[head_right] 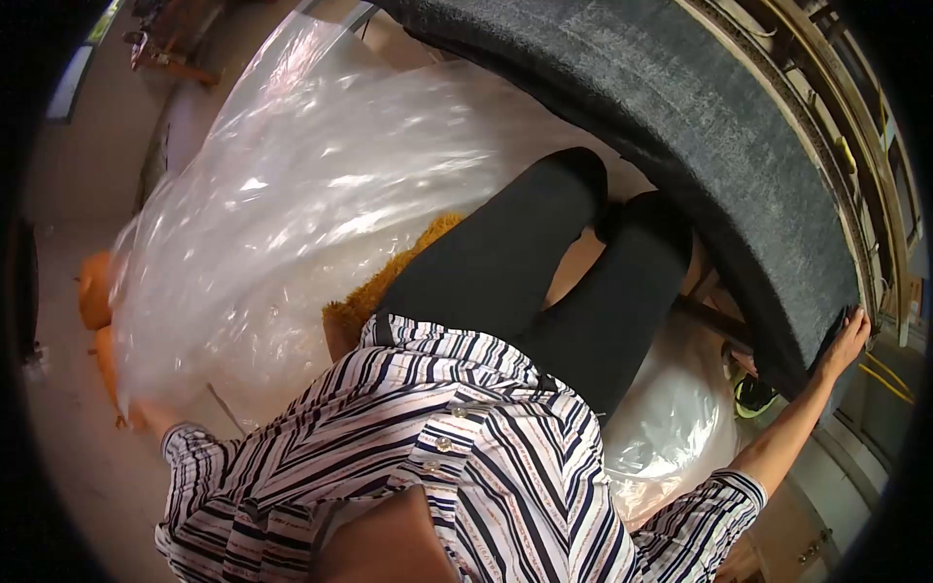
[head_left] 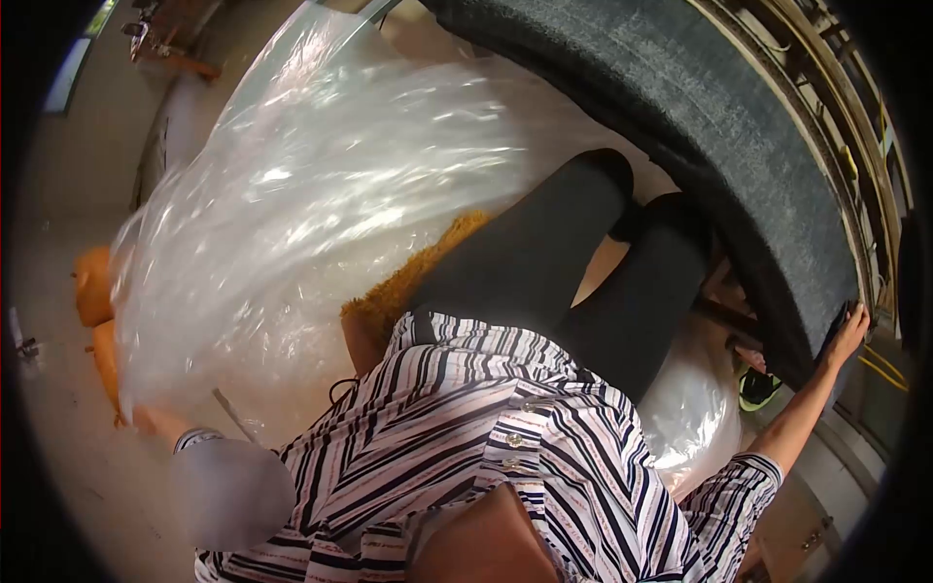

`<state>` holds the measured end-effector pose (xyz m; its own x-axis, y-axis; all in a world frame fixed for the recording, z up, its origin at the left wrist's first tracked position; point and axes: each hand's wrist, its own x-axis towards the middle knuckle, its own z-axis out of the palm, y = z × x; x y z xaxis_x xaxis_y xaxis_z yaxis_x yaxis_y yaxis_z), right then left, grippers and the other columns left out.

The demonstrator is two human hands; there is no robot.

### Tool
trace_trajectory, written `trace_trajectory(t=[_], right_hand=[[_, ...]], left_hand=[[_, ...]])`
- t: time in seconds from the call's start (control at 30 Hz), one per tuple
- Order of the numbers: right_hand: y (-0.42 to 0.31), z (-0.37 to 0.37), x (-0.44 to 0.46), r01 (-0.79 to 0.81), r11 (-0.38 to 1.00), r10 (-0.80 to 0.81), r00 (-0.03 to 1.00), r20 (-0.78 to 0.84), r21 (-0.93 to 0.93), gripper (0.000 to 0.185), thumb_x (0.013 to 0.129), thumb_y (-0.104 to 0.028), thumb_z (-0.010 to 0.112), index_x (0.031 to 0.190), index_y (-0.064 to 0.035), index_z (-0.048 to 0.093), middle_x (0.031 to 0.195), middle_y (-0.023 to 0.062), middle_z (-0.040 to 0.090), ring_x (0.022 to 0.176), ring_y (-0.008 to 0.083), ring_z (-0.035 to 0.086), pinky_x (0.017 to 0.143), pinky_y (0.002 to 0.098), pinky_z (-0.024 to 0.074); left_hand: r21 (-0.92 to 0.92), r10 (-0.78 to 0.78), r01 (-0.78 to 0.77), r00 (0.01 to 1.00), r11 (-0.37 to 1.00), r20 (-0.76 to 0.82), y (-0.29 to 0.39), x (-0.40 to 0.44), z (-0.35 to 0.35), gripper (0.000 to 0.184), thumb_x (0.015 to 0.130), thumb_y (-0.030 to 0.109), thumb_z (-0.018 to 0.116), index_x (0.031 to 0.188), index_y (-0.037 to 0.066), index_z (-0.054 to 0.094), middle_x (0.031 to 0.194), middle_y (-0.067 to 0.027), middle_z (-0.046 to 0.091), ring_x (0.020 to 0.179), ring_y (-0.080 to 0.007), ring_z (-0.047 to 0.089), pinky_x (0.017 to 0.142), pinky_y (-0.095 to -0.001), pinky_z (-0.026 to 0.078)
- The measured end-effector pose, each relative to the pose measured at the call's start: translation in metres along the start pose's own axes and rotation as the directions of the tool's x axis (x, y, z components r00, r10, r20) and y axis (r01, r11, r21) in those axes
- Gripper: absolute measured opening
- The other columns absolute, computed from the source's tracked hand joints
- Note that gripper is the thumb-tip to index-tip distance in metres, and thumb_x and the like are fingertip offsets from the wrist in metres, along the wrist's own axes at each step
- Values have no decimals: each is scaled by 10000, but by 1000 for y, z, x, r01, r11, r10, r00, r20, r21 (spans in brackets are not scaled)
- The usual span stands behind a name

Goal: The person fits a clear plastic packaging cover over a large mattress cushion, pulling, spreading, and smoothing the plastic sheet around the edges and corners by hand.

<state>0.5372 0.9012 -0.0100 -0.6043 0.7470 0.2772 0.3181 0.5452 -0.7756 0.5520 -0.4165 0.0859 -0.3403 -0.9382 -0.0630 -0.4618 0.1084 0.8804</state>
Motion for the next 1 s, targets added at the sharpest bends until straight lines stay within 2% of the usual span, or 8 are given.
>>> trace_trajectory(t=[0.3,0.5,0.6,0.67,0.73,0.77,0.87,1.0], right_hand=[[-18,3,-6,-30,994,39,996,81,-106,525,934,-387,476,1241,38,455,1190,138,520,1124,211,489,984,324,345],[-41,13,-39,88,967,-57,989,134,-240,470,951,-338,442,1214,46,504,1221,148,521,1157,221,464,1007,319,320],[-43,14,-46,233,851,-184,972,147,-471,451,948,-349,439,1188,18,543,1204,163,533,1138,265,474,993,333,323],[-54,18,-52,243,827,-185,969,162,-508,440,951,-345,440,1183,14,540,1209,162,521,1135,265,471,995,335,323],[-59,18,-56,284,790,-204,957,204,-543,433,951,-343,443,1180,13,538,1215,160,513,1135,263,468,995,336,324],[-58,17,-55,273,796,-180,959,219,-541,431,948,-340,455,1191,9,527,1217,159,501,1132,261,465,992,335,328],[-64,21,-59,276,798,-157,953,257,-536,430,944,-334,467,1201,7,519,1206,159,502,1125,257,470,984,334,337],[-66,24,-62,254,820,-148,960,239,-513,435,938,-327,484,1211,10,513,1204,156,504,1121,248,476,977,328,344]], left_hand=[[798,436,-406,877,446,203,39,11,95,388,842,337,569,1080,30,564,1063,-142,604,1037,-283,554,895,-381,432],[71,615,-932,291,357,733,78,-232,431,355,854,322,545,1025,13,587,1010,-167,633,997,-302,591,868,-386,461],[-66,463,-986,14,156,886,42,-350,536,444,814,438,577,983,29,616,1003,-195,635,957,-316,609,844,-386,468],[63,109,-997,67,34,992,-13,-389,591,648,809,565,516,1217,61,526,1135,-180,595,1064,-299,567,905,-406,429],[106,226,-972,57,-210,973,-140,-382,607,752,774,594,524,1314,79,433,1275,-172,510,1185,-311,479,1004,-424,342],[67,-219,-972,118,-227,969,-135,-377,592,749,791,534,530,1355,70,364,1366,-167,420,1261,-304,399,1064,-432,257],[325,-580,-931,174,168,796,-217,-328,513,597,806,508,541,1244,104,514,1221,-152,545,1122,-329,512,959,-522,349],[512,-678,-841,274,175,682,-243,-312,382,532,805,469,544,1193,104,525,1155,-139,553,1056,-308,521,903,-501,364]])
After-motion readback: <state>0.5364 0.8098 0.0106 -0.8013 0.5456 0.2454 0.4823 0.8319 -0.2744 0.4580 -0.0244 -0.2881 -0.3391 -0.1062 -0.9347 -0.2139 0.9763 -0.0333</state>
